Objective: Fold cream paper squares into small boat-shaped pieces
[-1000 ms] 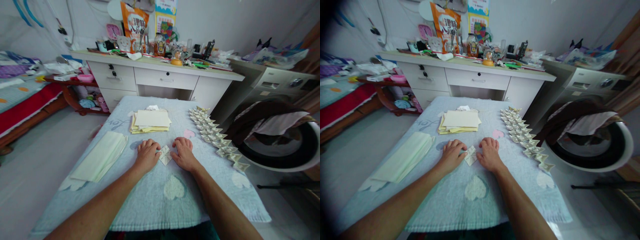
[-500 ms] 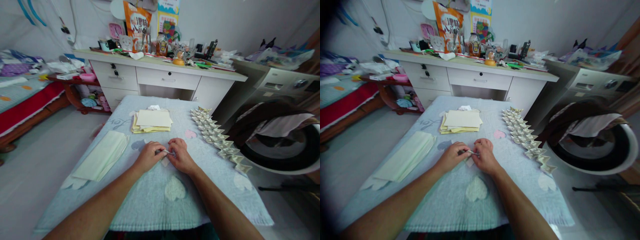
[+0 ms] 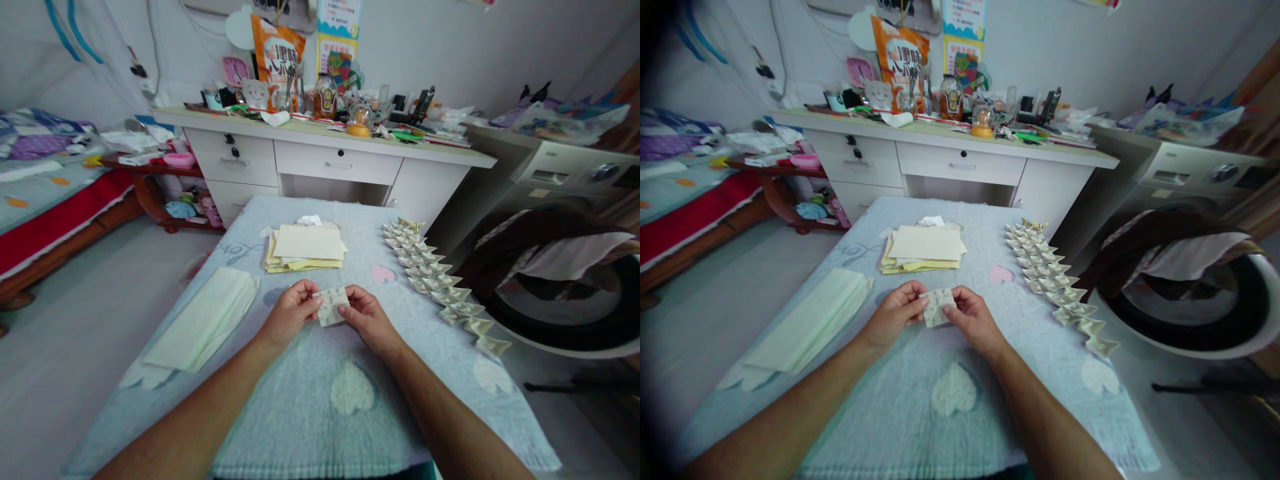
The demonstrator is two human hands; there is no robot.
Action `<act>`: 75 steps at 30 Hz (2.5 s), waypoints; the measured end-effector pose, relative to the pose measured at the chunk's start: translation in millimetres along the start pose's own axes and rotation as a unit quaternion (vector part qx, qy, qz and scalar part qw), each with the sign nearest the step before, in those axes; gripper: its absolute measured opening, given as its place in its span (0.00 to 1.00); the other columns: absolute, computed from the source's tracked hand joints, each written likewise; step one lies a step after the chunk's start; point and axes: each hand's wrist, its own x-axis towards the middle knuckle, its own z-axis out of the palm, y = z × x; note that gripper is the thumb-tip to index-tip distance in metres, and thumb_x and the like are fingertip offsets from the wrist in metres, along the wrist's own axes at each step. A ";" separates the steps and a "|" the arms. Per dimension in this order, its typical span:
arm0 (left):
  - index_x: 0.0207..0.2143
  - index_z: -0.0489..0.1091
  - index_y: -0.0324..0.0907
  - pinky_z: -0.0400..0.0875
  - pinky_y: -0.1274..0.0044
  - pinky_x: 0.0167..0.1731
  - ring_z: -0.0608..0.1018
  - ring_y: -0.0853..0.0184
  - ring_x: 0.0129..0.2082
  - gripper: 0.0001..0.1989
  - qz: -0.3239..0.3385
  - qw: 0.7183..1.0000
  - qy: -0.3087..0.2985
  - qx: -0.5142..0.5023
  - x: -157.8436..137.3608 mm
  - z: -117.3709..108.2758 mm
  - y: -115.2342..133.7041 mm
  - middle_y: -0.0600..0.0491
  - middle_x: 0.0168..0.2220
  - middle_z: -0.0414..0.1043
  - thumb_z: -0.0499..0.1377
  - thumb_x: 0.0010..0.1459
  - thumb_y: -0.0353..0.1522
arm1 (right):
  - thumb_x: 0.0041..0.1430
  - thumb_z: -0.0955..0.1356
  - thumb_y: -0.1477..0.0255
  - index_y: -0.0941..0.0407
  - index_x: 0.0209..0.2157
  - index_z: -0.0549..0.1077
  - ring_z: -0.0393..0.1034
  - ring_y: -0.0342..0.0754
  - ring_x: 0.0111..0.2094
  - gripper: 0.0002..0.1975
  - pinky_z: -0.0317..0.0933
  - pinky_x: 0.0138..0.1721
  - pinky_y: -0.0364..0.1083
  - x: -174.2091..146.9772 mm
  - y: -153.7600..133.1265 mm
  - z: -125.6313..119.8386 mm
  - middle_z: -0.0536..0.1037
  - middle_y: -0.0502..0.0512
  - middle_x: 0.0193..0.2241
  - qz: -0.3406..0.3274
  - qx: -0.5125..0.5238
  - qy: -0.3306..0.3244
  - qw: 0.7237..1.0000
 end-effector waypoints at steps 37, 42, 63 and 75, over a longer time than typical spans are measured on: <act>0.29 0.68 0.42 0.64 0.72 0.43 0.70 0.64 0.41 0.11 0.209 0.840 -0.057 0.498 -4.2 -8.4 -9.2 0.53 0.36 0.66 0.54 0.47 0.19 | 0.46 0.63 0.84 0.55 0.33 0.71 0.59 0.50 0.39 0.13 0.50 0.41 0.47 -8.6 -3.8 -12.8 0.70 0.53 0.33 -0.099 -0.617 -0.069 0.777; 0.32 0.70 0.44 0.63 0.70 0.45 0.68 0.62 0.42 0.08 0.218 0.805 -0.083 0.546 -9.6 -7.4 -0.7 0.52 0.39 0.67 0.61 0.47 0.25 | 0.48 0.65 0.81 0.55 0.34 0.71 0.59 0.50 0.39 0.11 0.50 0.42 0.47 -10.4 -10.0 -13.3 0.70 0.53 0.34 -0.086 -0.618 -0.089 0.776; 0.31 0.70 0.41 0.65 0.74 0.40 0.71 0.65 0.38 0.06 0.200 0.830 -0.085 0.514 -0.6 -1.4 -11.0 0.52 0.33 0.69 0.54 0.60 0.30 | 0.57 0.68 0.75 0.55 0.32 0.74 0.62 0.48 0.40 0.02 0.53 0.44 0.48 -10.4 -14.2 -36.1 0.71 0.53 0.36 -0.061 -0.585 -0.060 0.807; 0.28 0.73 0.42 0.62 0.70 0.43 0.67 0.62 0.40 0.07 0.178 0.820 -0.027 0.544 4.3 -6.0 -15.6 0.51 0.36 0.67 0.56 0.57 0.33 | 0.61 0.66 0.72 0.56 0.31 0.74 0.60 0.48 0.40 0.06 0.51 0.44 0.48 -7.4 -9.0 -32.6 0.70 0.54 0.37 -0.030 -0.593 -0.028 0.804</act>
